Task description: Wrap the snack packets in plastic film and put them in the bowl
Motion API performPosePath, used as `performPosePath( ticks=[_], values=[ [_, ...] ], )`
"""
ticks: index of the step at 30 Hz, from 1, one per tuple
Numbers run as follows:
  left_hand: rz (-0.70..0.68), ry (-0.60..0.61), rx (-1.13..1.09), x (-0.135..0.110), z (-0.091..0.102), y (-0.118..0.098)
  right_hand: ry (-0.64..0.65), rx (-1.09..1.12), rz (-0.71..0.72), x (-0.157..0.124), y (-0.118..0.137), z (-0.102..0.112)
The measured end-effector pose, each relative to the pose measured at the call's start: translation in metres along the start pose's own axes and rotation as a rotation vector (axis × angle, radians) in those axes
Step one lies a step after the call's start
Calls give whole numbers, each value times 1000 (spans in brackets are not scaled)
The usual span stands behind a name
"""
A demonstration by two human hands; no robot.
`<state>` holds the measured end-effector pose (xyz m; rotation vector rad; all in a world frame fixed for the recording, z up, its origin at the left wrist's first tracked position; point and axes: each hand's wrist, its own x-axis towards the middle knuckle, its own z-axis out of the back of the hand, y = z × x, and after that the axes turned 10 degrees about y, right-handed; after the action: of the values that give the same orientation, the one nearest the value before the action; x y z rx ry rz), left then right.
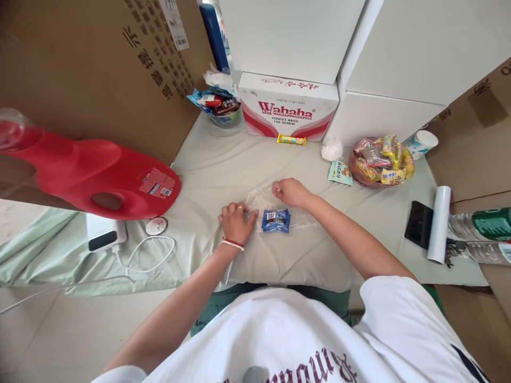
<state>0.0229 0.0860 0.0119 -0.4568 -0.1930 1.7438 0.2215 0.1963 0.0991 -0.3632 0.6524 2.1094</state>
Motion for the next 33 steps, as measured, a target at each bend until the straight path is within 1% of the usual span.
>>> performPosePath(
  ticks=[2, 3, 5, 7, 10, 12, 14, 16, 18, 19, 22, 24, 25, 27, 29, 30, 31, 32, 33],
  values=[
    [-12, -8, -10, 1, -2, 1, -56, -83, 59, -23, 15, -8],
    [-19, -12, -21, 1, -2, 1, -46, -135, 84, -34, 23, -16],
    [-28, -17, -56, 3, -3, 3, 22, -221, 130, -54, 36, -34],
    [-44, -13, -141, 5, 0, 8, 75, -267, 148, -68, 44, -55],
    [-109, 22, -354, 10, 10, 22, 87, -262, 104, -80, 47, -76],
    [-140, 50, -439, 11, 21, 30, 90, -230, 53, -82, 46, -80],
    [-149, 81, -488, 9, 34, 32, 101, -193, 20, -81, 46, -78],
    [-174, 125, -582, 4, 44, 22, 103, -161, 19, -77, 48, -74],
    [-232, 165, -662, -2, 48, 1, 82, -129, 39, -72, 50, -71],
    [-267, 175, -666, -6, 48, -12, 63, -112, 53, -69, 51, -70],
    [-360, 179, -502, -16, 38, -48, -18, -28, 88, -66, 49, -76],
    [-413, 189, -379, -23, 29, -61, -88, 51, 128, -73, 42, -86],
    [-446, 190, -311, -28, 26, -64, -123, 96, 163, -81, 37, -93],
    [-530, 171, -151, -40, 19, -61, -163, 207, 250, -99, 25, -108],
    [-622, 134, 32, -52, 13, -55, -154, 367, 293, -119, 14, -124],
    [-657, 116, 100, -57, 10, -51, -161, 458, 253, -126, 9, -131],
    [-684, 98, 152, -61, 7, -49, -196, 532, 163, -131, 5, -138],
    [-700, 79, 191, -65, 3, -47, -262, 570, 37, -133, 2, -144],
    [-706, 60, 220, -67, 0, -45, -348, 563, -107, -132, 0, -148]
  ],
)
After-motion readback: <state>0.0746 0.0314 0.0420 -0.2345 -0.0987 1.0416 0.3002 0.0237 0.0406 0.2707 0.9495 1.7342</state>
